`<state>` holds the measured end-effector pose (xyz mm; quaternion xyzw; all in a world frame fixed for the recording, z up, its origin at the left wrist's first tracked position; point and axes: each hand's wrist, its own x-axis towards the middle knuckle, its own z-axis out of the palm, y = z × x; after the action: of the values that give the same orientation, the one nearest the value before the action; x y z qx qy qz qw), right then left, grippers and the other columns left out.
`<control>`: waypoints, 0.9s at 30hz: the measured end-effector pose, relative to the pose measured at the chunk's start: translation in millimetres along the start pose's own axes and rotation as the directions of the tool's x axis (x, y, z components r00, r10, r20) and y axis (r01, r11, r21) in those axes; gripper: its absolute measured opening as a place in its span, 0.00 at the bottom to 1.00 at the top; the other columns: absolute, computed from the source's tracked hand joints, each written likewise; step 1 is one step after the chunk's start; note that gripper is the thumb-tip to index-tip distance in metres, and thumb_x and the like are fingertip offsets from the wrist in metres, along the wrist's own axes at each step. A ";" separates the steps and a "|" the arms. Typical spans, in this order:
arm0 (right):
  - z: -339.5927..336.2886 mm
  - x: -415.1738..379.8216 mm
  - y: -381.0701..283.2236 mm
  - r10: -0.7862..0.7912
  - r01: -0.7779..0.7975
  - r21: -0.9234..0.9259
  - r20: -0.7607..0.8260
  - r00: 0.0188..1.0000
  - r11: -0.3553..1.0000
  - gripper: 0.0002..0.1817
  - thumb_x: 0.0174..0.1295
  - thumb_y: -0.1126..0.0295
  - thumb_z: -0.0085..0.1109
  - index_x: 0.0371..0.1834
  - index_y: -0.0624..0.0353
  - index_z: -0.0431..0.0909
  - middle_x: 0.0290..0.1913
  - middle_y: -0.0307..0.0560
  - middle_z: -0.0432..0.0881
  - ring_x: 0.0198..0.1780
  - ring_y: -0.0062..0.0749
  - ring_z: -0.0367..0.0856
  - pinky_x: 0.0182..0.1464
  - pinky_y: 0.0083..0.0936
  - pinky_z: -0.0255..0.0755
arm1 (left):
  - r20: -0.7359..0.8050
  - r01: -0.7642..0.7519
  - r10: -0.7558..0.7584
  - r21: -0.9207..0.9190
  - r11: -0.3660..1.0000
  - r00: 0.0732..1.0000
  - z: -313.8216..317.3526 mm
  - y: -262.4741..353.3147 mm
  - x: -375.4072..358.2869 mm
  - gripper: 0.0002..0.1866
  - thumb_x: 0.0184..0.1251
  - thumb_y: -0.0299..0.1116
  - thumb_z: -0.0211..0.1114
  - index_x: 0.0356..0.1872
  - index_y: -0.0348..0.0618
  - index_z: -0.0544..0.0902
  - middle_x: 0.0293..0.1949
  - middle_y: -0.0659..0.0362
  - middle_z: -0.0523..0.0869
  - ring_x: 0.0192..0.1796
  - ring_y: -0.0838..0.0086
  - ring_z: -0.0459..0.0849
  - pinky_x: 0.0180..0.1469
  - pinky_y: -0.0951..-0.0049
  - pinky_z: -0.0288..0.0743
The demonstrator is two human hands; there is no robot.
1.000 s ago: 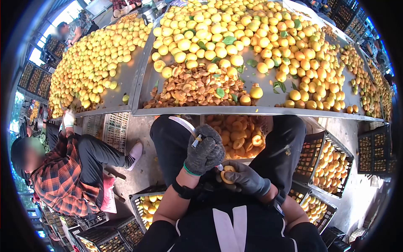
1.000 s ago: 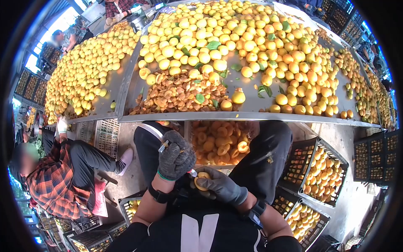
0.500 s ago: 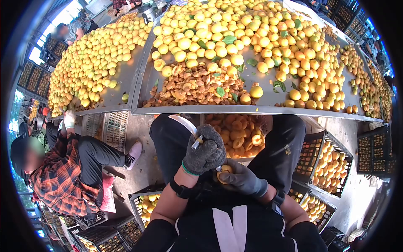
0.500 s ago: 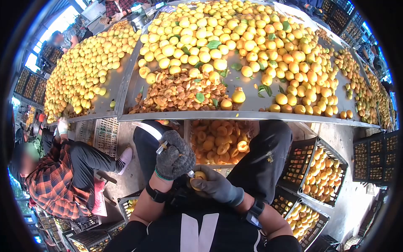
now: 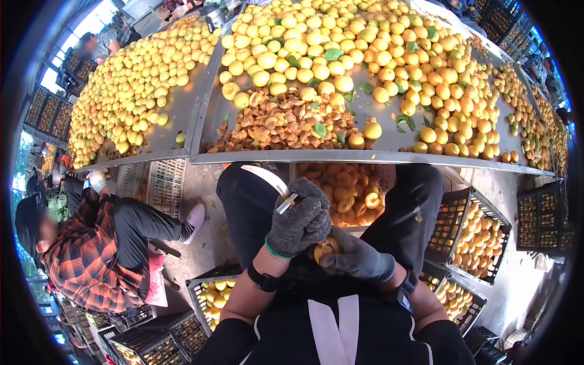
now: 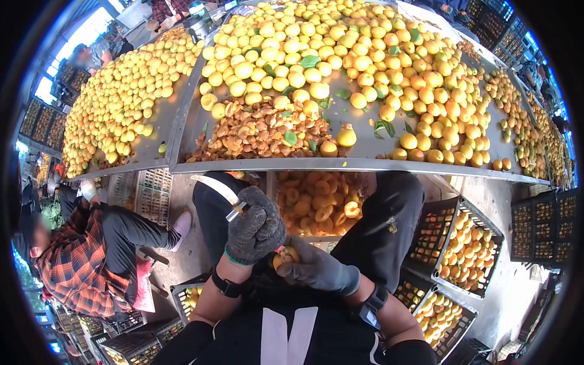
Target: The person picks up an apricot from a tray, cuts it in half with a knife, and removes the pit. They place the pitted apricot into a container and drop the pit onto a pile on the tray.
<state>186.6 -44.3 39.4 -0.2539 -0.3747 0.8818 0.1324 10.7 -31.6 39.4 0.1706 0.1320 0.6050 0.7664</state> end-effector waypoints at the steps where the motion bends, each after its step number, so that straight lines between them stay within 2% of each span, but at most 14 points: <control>1: 2.9 -1.4 -4.1 0.000 0.000 0.000 -0.001 1.000 1.000 0.32 0.64 0.61 0.63 0.66 0.58 0.57 0.34 0.36 0.71 0.27 0.16 0.68 0.30 0.14 0.66 | -0.043 0.043 -0.043 0.019 0.999 0.998 4.2 1.6 -1.2 0.06 0.65 0.25 0.64 0.40 0.43 0.77 0.27 0.59 0.80 0.15 0.79 0.70 0.15 0.79 0.63; 3: 8.7 -2.6 -11.2 -0.060 0.058 -0.210 -0.004 0.998 0.976 0.30 0.64 0.63 0.64 0.64 0.58 0.60 0.32 0.36 0.71 0.28 0.16 0.69 0.31 0.15 0.67 | -0.068 0.054 -0.049 0.085 0.995 0.997 10.9 3.4 -1.1 0.06 0.65 0.26 0.64 0.40 0.43 0.77 0.27 0.60 0.79 0.16 0.79 0.71 0.15 0.79 0.63; 4: 7.3 -1.2 -8.8 -0.059 0.058 -0.211 -0.001 0.998 0.976 0.30 0.64 0.63 0.64 0.64 0.58 0.60 0.32 0.36 0.71 0.28 0.16 0.69 0.31 0.15 0.67 | -0.093 0.066 -0.053 0.151 0.986 0.994 14.6 4.2 -0.8 0.06 0.65 0.26 0.65 0.39 0.42 0.77 0.27 0.60 0.79 0.16 0.79 0.71 0.15 0.79 0.63; 6: 2.5 1.4 2.1 -0.184 0.144 -0.460 -0.043 0.982 0.876 0.29 0.63 0.62 0.65 0.63 0.59 0.62 0.34 0.39 0.75 0.29 0.19 0.72 0.33 0.18 0.69 | -0.120 0.046 -0.026 0.170 0.984 0.992 18.8 3.0 2.1 0.05 0.67 0.28 0.64 0.39 0.43 0.76 0.22 0.62 0.76 0.14 0.80 0.69 0.15 0.80 0.62; 10: 2.2 1.5 20.0 -0.226 0.123 -0.479 -0.163 0.960 0.869 0.29 0.62 0.61 0.66 0.61 0.60 0.64 0.37 0.43 0.78 0.32 0.22 0.75 0.37 0.20 0.72 | -0.182 0.000 0.018 0.097 0.995 0.983 13.4 -5.4 9.1 0.04 0.70 0.32 0.61 0.39 0.46 0.76 0.16 0.66 0.69 0.11 0.82 0.64 0.13 0.81 0.58; 12: -0.6 5.4 29.8 -0.481 0.264 -0.635 -0.194 0.855 0.726 0.31 0.60 0.58 0.67 0.61 0.61 0.66 0.39 0.45 0.79 0.37 0.23 0.77 0.41 0.21 0.73 | -0.230 -0.040 0.061 0.095 0.995 0.971 13.3 -8.6 8.8 0.04 0.71 0.34 0.61 0.39 0.47 0.76 0.14 0.67 0.67 0.11 0.82 0.62 0.13 0.81 0.57; 13: -1.9 5.8 28.7 -0.483 0.265 -0.637 -0.194 0.854 0.724 0.31 0.60 0.58 0.67 0.61 0.61 0.66 0.39 0.45 0.79 0.37 0.23 0.77 0.41 0.21 0.73 | -0.258 -0.057 0.085 0.115 0.992 0.962 13.5 -9.1 8.0 0.04 0.71 0.34 0.61 0.39 0.48 0.76 0.14 0.67 0.67 0.11 0.82 0.62 0.13 0.82 0.57; 16: -3.8 5.6 25.7 -0.521 0.319 -0.629 -0.162 0.838 0.709 0.28 0.60 0.57 0.67 0.58 0.61 0.69 0.40 0.43 0.80 0.40 0.22 0.78 0.43 0.20 0.73 | -0.279 -0.104 0.133 0.118 0.988 0.951 15.3 -7.3 9.7 0.04 0.71 0.35 0.61 0.39 0.48 0.76 0.14 0.67 0.66 0.11 0.82 0.62 0.13 0.82 0.56; 18: -6.3 7.3 23.7 -0.387 0.332 -0.275 -0.177 0.905 0.902 0.24 0.63 0.57 0.65 0.55 0.60 0.72 0.41 0.39 0.81 0.42 0.20 0.79 0.44 0.19 0.72 | -0.262 -0.142 0.165 0.105 0.984 0.951 12.1 -2.7 12.6 0.05 0.71 0.35 0.61 0.39 0.48 0.76 0.14 0.68 0.65 0.11 0.82 0.61 0.12 0.81 0.56; 20: -8.2 8.6 23.1 -0.387 0.334 -0.265 -0.184 0.904 0.905 0.21 0.64 0.57 0.63 0.53 0.59 0.73 0.42 0.37 0.81 0.43 0.20 0.79 0.45 0.18 0.72 | -0.081 -0.197 0.195 -0.021 0.980 0.978 -1.1 4.7 16.5 0.06 0.73 0.37 0.58 0.37 0.48 0.76 0.14 0.68 0.65 0.11 0.82 0.61 0.12 0.80 0.57; 22: -13.0 9.8 17.9 -0.396 0.340 -0.264 -0.198 0.897 0.903 0.19 0.66 0.57 0.62 0.52 0.59 0.74 0.42 0.36 0.81 0.44 0.19 0.78 0.46 0.17 0.72 | -0.018 -0.215 0.214 -0.061 0.975 0.977 -3.9 21.2 17.6 0.09 0.75 0.39 0.54 0.37 0.47 0.75 0.15 0.69 0.66 0.11 0.82 0.61 0.12 0.79 0.57; 24: -17.7 10.7 10.3 -0.322 0.329 -0.023 -0.265 0.909 0.944 0.17 0.68 0.56 0.58 0.48 0.59 0.76 0.42 0.38 0.81 0.43 0.19 0.78 0.46 0.17 0.72 | 0.047 -0.261 0.262 -0.027 0.965 0.964 -4.9 39.2 16.6 0.16 0.77 0.43 0.49 0.28 0.48 0.71 0.12 0.69 0.63 0.10 0.82 0.61 0.12 0.79 0.56; 25: -19.3 16.0 0.0 -0.396 0.371 -0.138 -0.330 0.857 0.918 0.19 0.68 0.52 0.55 0.46 0.59 0.75 0.41 0.42 0.83 0.42 0.26 0.82 0.44 0.22 0.77 | 0.063 -0.256 0.258 -0.033 0.966 0.964 -10.4 44.7 15.9 0.16 0.77 0.43 0.49 0.28 0.48 0.71 0.12 0.69 0.63 0.10 0.82 0.61 0.12 0.79 0.56; 27: -22.4 25.5 -31.2 -0.340 0.359 -0.012 -0.351 0.872 0.933 0.19 0.70 0.55 0.53 0.51 0.60 0.72 0.48 0.45 0.81 0.45 0.29 0.82 0.44 0.25 0.79 | -0.013 -0.275 0.276 -0.129 0.953 0.961 -23.7 48.6 12.4 0.08 0.76 0.39 0.52 0.39 0.48 0.75 0.18 0.69 0.69 0.11 0.83 0.61 0.13 0.79 0.57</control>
<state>178.9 1.1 40.1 -0.3299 -0.3615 0.7941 0.3604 -38.9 -7.0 38.5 0.1389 0.0656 0.7129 0.6843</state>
